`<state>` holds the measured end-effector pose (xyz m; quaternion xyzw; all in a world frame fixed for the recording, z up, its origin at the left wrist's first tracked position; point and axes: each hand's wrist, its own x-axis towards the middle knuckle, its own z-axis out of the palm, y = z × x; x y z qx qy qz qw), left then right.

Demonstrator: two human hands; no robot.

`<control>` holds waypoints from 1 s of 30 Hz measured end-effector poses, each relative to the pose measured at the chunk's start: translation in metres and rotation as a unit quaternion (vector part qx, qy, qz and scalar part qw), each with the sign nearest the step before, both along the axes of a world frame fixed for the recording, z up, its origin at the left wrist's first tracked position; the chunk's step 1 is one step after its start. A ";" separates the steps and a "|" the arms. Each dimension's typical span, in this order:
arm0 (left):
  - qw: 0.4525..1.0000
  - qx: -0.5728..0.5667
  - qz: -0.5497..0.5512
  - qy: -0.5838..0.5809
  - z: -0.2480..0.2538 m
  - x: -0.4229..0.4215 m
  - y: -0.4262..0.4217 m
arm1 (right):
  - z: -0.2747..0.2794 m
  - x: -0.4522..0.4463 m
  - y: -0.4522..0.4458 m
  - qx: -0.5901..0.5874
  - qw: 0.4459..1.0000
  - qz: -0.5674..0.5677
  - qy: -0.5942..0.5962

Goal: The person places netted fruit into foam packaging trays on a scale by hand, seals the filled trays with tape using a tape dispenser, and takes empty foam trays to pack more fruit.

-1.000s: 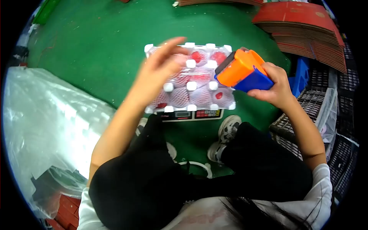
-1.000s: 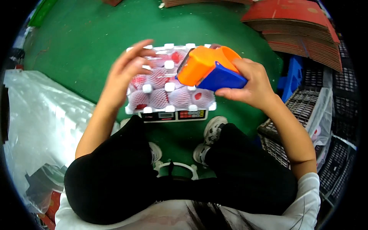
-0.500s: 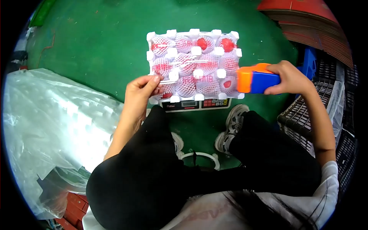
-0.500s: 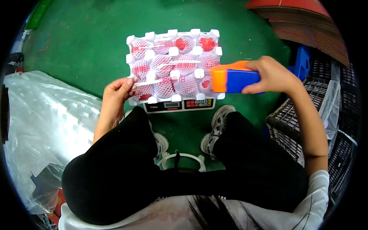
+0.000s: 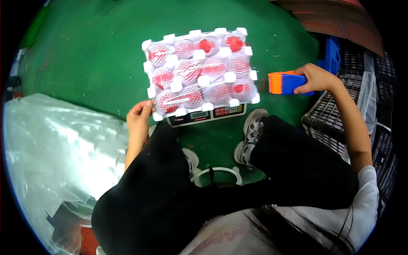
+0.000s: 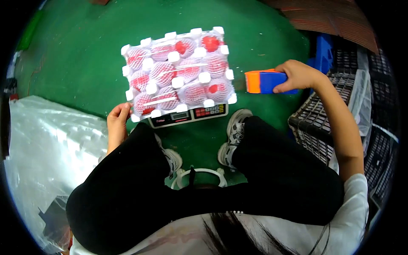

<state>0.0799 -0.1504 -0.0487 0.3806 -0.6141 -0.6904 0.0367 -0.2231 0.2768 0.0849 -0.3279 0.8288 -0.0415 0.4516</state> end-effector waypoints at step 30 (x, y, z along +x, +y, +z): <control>0.964 -0.251 -0.092 -0.011 -0.034 0.000 0.014 | -0.094 0.082 -0.028 0.229 0.948 0.023 0.221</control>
